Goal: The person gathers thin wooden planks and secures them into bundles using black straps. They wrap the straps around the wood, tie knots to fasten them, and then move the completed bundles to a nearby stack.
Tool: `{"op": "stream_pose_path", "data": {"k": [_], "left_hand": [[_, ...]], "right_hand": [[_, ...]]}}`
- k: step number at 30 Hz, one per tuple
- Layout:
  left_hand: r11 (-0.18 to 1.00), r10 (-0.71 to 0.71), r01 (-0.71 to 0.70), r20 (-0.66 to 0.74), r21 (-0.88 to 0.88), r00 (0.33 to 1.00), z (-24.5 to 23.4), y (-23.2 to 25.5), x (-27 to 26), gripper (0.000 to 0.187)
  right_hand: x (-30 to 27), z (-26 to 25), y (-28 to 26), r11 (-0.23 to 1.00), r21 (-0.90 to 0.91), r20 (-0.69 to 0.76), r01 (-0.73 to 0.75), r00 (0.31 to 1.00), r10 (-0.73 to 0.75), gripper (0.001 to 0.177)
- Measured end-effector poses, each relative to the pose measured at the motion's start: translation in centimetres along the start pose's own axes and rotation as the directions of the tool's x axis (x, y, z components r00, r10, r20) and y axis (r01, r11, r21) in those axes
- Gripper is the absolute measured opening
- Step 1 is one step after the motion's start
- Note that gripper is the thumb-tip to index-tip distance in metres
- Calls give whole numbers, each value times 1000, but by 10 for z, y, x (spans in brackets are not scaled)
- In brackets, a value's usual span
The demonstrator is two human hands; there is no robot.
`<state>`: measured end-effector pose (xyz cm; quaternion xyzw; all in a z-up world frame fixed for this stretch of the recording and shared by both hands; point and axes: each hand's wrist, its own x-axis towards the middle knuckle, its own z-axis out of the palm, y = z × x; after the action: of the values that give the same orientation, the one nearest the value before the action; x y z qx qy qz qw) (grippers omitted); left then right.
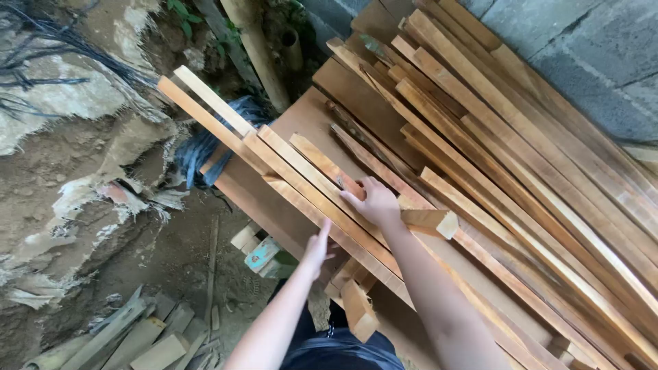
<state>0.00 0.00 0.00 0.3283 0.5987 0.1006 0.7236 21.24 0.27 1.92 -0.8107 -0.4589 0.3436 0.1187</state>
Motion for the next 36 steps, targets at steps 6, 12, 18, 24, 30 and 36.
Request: {"op": "stream_pose_path", "data": {"k": [6,12,18,24,30,36], "left_hand": [[952,225,-159,-242,262,944,-125,-53,86,55],[749,560,-359,-242,556,793,-215,12,111,29],[458,851,-513,-190,726,490,-271,89,140,14],[300,869,-305,-127,904,479,-320,155,167,33],[257,782,-201,-81,945,618,-328,168,192,16],[319,769,-247,-98,915,632,-335,159,216,15]], "right_hand": [[4,1,-44,680,-455,-534,575,435,-725,24],[23,64,-153,756,-61,-37,652,755,-655,27],[68,146,-239,894,68,91,443,890,-447,30],[118,206,-286,909,411,20,67,996,-83,30],[138,237,-287,850,507,39,-146,988,146,27],[142,218,-303,797,563,59,-221,972,227,30]]}}
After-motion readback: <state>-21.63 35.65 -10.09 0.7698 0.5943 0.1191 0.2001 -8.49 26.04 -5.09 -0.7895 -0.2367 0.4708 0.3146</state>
